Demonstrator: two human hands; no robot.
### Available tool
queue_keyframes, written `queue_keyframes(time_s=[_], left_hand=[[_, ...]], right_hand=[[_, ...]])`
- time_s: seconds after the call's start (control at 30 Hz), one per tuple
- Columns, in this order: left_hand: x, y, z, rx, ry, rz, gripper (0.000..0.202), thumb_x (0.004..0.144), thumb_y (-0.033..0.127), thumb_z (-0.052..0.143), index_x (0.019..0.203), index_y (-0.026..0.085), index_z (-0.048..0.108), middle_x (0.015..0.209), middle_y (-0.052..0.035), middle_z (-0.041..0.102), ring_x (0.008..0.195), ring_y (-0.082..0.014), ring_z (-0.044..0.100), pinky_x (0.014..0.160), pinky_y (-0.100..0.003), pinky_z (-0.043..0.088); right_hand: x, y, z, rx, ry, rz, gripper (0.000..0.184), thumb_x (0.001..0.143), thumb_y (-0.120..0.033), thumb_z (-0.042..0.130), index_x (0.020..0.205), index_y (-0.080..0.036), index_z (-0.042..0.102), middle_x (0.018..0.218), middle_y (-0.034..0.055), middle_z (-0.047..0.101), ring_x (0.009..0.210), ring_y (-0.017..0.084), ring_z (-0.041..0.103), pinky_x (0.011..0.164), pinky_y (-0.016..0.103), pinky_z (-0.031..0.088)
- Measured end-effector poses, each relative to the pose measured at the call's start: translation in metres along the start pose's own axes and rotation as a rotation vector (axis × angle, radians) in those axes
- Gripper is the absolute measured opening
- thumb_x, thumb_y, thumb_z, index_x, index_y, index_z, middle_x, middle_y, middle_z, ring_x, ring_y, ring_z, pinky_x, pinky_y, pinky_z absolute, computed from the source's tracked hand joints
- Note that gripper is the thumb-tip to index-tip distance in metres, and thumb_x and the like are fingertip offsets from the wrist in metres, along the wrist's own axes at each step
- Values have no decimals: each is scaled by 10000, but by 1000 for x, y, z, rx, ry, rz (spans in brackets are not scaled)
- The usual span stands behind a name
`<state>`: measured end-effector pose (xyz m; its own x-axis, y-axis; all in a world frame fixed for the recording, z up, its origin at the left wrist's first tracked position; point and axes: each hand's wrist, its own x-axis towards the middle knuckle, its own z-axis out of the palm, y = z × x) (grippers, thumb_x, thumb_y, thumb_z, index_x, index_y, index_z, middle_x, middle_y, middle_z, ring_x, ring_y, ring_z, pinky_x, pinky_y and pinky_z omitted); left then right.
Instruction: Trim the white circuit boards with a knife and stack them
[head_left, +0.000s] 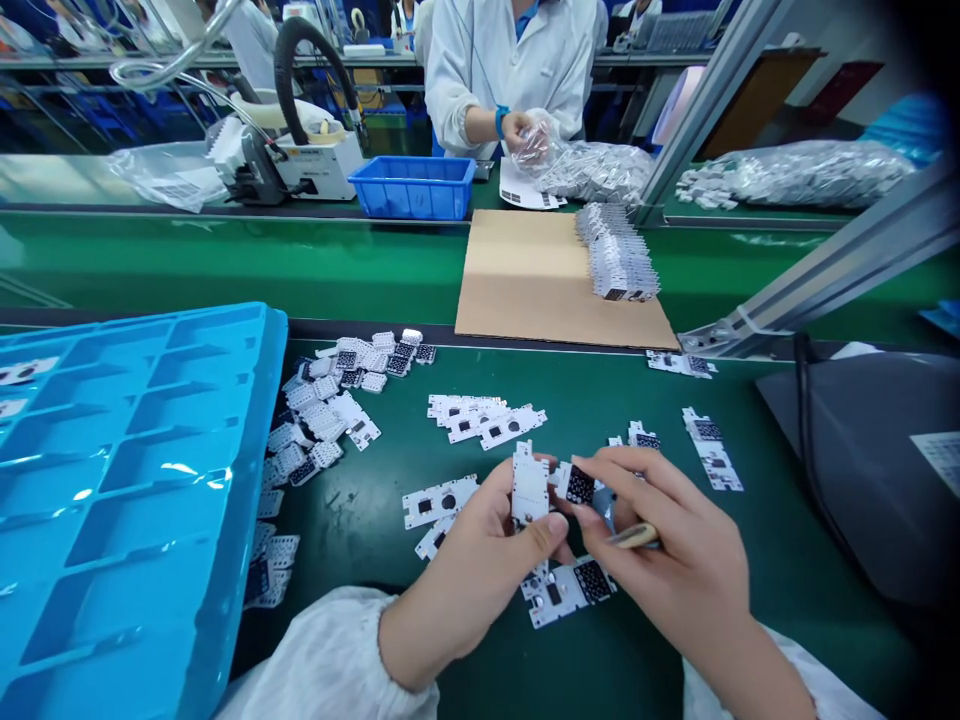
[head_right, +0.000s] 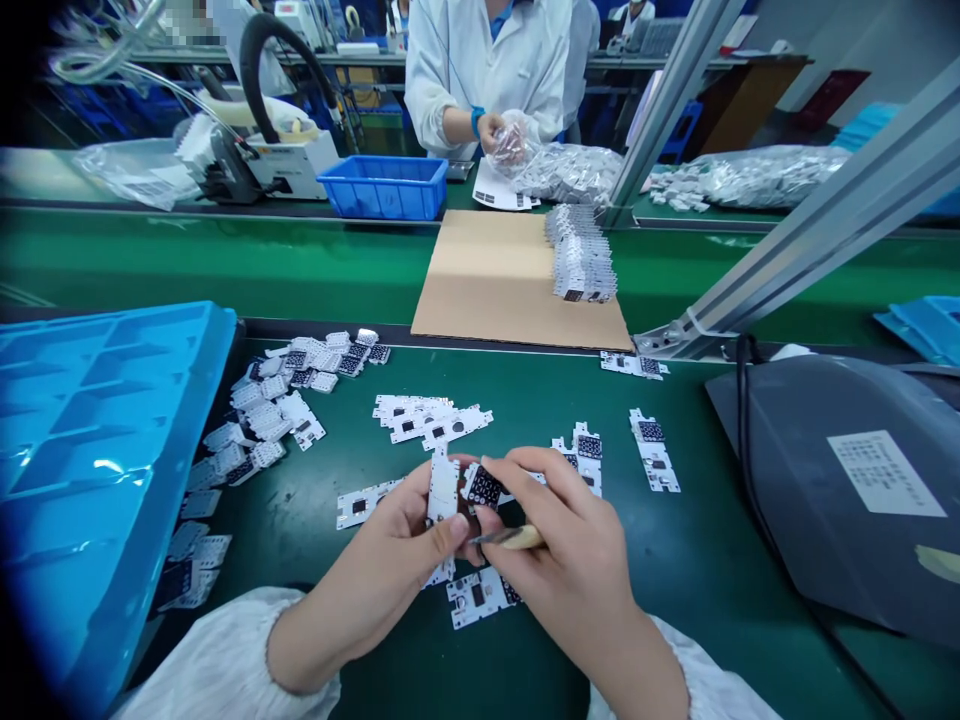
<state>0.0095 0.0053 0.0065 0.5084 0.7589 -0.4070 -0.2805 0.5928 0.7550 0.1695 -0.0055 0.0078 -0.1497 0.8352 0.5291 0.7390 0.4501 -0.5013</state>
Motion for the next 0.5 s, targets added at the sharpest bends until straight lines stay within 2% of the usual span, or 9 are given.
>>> queue_keyframes(time_s=[0.1, 0.23, 0.3, 0.5], left_hand=[[1, 1, 1, 12, 12, -1, 204, 826, 296, 601, 959, 156, 537, 790, -11, 571, 664, -101, 513, 710, -266, 422], [-1, 1, 1, -60, -132, 1, 265, 879, 253, 518, 1138, 234, 566, 985, -27, 586, 921, -135, 528, 872, -279, 408], [-3, -1, -2, -36, -184, -29, 329, 898, 263, 485, 1222, 290, 535, 1016, -25, 580, 975, -149, 518, 898, -296, 402], [-3, -3, -5, 12, -246, 48, 292, 888, 310, 504, 1156, 230, 589, 969, -53, 600, 879, -159, 549, 861, -324, 438]], right_hand=[[-1, -1, 2, 1, 3, -16, 169, 831, -157, 549, 994, -185, 580, 889, 66, 580, 454, 48, 474, 382, 196, 409], [-2, -1, 2, -49, -47, -101, 210, 838, -163, 555, 1048, -170, 565, 922, 82, 593, 467, 43, 479, 419, 193, 430], [-3, 1, 1, -92, -56, -137, 202, 833, -160, 566, 1034, -159, 568, 930, 92, 601, 526, 66, 522, 443, 199, 439], [-3, 8, -4, -50, -127, -202, 307, 838, -123, 560, 1138, -180, 531, 985, 98, 588, 747, 136, 604, 539, 226, 481]])
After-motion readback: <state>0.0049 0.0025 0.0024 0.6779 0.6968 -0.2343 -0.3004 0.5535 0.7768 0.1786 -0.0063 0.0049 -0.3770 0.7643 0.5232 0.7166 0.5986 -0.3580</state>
